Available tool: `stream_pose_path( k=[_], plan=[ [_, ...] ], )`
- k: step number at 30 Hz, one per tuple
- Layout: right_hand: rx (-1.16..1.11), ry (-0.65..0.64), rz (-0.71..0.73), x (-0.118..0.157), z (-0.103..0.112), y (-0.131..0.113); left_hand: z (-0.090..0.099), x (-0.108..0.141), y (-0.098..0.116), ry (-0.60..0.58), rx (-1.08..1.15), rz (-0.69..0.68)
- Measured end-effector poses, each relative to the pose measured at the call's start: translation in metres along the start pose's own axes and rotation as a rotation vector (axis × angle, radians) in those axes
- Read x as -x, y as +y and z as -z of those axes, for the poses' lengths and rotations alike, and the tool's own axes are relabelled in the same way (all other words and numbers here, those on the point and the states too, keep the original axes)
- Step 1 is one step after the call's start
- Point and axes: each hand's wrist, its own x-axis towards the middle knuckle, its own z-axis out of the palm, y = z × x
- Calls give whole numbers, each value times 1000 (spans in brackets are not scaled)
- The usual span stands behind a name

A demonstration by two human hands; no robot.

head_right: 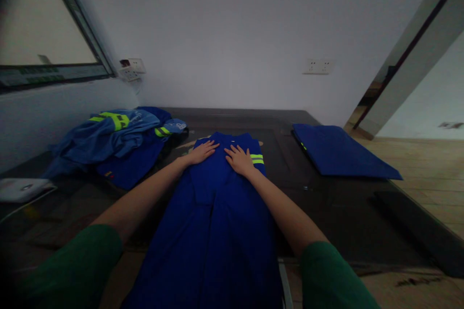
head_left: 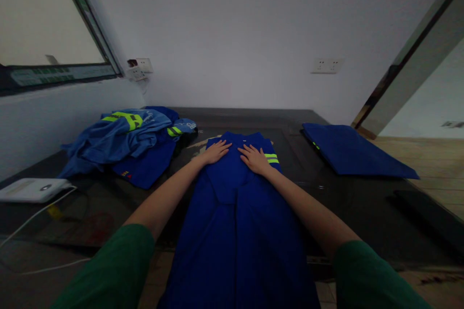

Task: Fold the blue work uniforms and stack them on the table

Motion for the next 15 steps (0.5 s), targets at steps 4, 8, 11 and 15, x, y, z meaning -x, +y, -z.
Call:
stream_pose_path(
  k=[4, 8, 11, 15],
  plan=[
    [1, -96, 8, -2, -2, 2, -1, 8, -6, -64, -70, 179],
    [-4, -89, 1, -3, -3, 5, 22, 28, -25, -23, -228, 381],
    [-1, -88, 0, -4, -4, 5, 33, 46, -18, 124, -266, 407],
    [17, -83, -5, -8, -7, 6, 18, 72, 31, 75, -67, 143]
  ],
)
